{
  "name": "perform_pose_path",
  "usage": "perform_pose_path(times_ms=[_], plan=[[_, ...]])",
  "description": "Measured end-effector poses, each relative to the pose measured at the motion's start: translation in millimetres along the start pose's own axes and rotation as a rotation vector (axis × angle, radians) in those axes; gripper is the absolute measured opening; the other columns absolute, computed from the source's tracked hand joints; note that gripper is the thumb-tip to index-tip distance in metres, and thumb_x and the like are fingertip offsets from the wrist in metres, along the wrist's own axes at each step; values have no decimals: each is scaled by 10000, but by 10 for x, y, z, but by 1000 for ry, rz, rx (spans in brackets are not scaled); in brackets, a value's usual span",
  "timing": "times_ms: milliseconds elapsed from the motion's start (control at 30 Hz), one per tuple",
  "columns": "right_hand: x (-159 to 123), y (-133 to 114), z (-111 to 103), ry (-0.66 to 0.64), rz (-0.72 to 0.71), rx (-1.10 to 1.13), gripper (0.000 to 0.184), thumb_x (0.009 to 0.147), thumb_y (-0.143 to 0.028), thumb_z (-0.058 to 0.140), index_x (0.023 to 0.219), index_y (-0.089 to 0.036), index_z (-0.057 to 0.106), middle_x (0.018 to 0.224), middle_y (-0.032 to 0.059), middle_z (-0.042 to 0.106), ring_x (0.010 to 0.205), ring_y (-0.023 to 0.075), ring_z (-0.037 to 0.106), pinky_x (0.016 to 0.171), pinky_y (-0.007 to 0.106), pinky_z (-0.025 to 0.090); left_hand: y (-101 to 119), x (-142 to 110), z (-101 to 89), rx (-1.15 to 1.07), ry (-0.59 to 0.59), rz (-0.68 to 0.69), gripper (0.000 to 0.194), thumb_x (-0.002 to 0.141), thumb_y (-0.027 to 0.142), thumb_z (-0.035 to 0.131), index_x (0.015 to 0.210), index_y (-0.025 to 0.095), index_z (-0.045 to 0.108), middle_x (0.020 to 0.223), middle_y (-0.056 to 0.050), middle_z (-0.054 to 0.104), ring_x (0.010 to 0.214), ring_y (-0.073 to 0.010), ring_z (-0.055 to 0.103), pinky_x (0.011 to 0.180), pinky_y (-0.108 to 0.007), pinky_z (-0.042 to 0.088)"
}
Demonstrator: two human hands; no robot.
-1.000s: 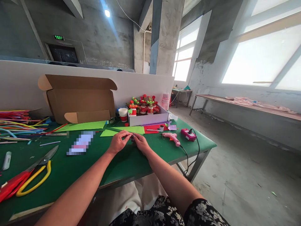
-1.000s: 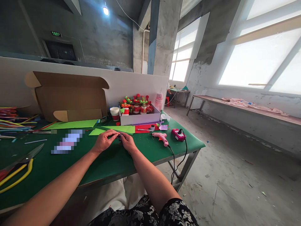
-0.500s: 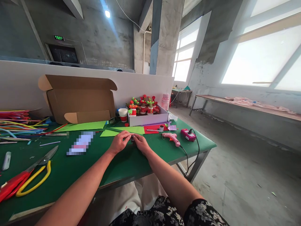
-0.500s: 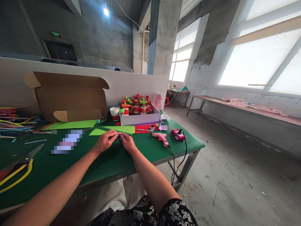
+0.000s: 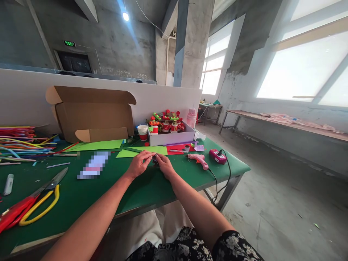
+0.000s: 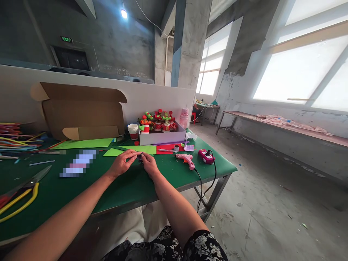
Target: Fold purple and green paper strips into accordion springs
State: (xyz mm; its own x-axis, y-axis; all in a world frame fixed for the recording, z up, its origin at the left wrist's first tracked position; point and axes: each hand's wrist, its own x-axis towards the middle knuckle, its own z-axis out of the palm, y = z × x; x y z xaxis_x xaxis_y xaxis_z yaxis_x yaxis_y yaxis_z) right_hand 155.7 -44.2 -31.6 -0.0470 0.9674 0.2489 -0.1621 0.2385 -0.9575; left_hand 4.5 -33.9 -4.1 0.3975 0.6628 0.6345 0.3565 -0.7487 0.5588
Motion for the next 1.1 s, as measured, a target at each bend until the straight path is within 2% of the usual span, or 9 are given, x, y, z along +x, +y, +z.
perform_pose_path(times_ms=[333, 500, 567, 700, 833, 1000, 1100], plan=[[4, 8, -21, 16, 52, 80, 415, 797, -519, 651, 1044, -193, 721, 849, 46, 701, 786, 165, 632, 689, 282, 521, 18, -14, 47, 24, -13, 40, 338, 898, 340, 462, 1060, 218, 731, 1043, -90, 689, 995, -218, 633, 924, -361, 515], [6, -6, -30, 65, 54, 97, 352, 793, -471, 663, 1058, -242, 691, 974, 36, 710, 866, 182, 638, 705, 294, 532, -5, 23, -14, -28, 152, -138, 366, 877, 417, 491, 1100, 202, 684, 936, -70, 703, 797, -199, 650, 752, -326, 545], [9, -15, -32, 102, 15, 79, 313, 789, -449, 667, 1025, -243, 685, 982, 29, 714, 888, 181, 637, 725, 286, 525, -21, 30, -24, -64, 173, -211, 354, 859, 457, 511, 1031, 195, 675, 862, -53, 702, 721, -187, 641, 688, -302, 534], [7, -41, -25, 111, -52, 44, 292, 787, -431, 664, 1013, -246, 663, 992, 28, 715, 908, 175, 637, 745, 272, 508, -27, 33, 7, -130, 69, -278, 321, 826, 510, 542, 815, 205, 643, 761, -27, 696, 702, -189, 639, 658, -286, 515], [-15, -65, -8, 53, -34, 96, 368, 725, -425, 733, 1031, -238, 649, 946, 30, 709, 835, 159, 641, 711, 266, 504, -25, 37, 36, -206, 15, -292, 286, 789, 477, 551, 762, 204, 630, 706, -9, 668, 665, -182, 611, 615, -278, 492], [-43, -95, 16, 11, -9, 87, 486, 614, -426, 824, 1028, -230, 660, 890, 18, 698, 784, 160, 640, 711, 289, 524, -3, 59, -5, -276, -9, -380, 229, 713, 421, 568, 669, 200, 608, 558, 30, 578, 543, -153, 531, 531, -263, 430], [-55, -121, 15, 26, -53, 47, 417, 711, -488, 749, 1028, -226, 681, 939, 37, 708, 882, 183, 653, 792, 311, 528, 36, 69, -50, -377, 5, -439, 201, 671, 394, 604, 644, 195, 616, 572, 23, 602, 567, -157, 547, 563, -274, 452]])
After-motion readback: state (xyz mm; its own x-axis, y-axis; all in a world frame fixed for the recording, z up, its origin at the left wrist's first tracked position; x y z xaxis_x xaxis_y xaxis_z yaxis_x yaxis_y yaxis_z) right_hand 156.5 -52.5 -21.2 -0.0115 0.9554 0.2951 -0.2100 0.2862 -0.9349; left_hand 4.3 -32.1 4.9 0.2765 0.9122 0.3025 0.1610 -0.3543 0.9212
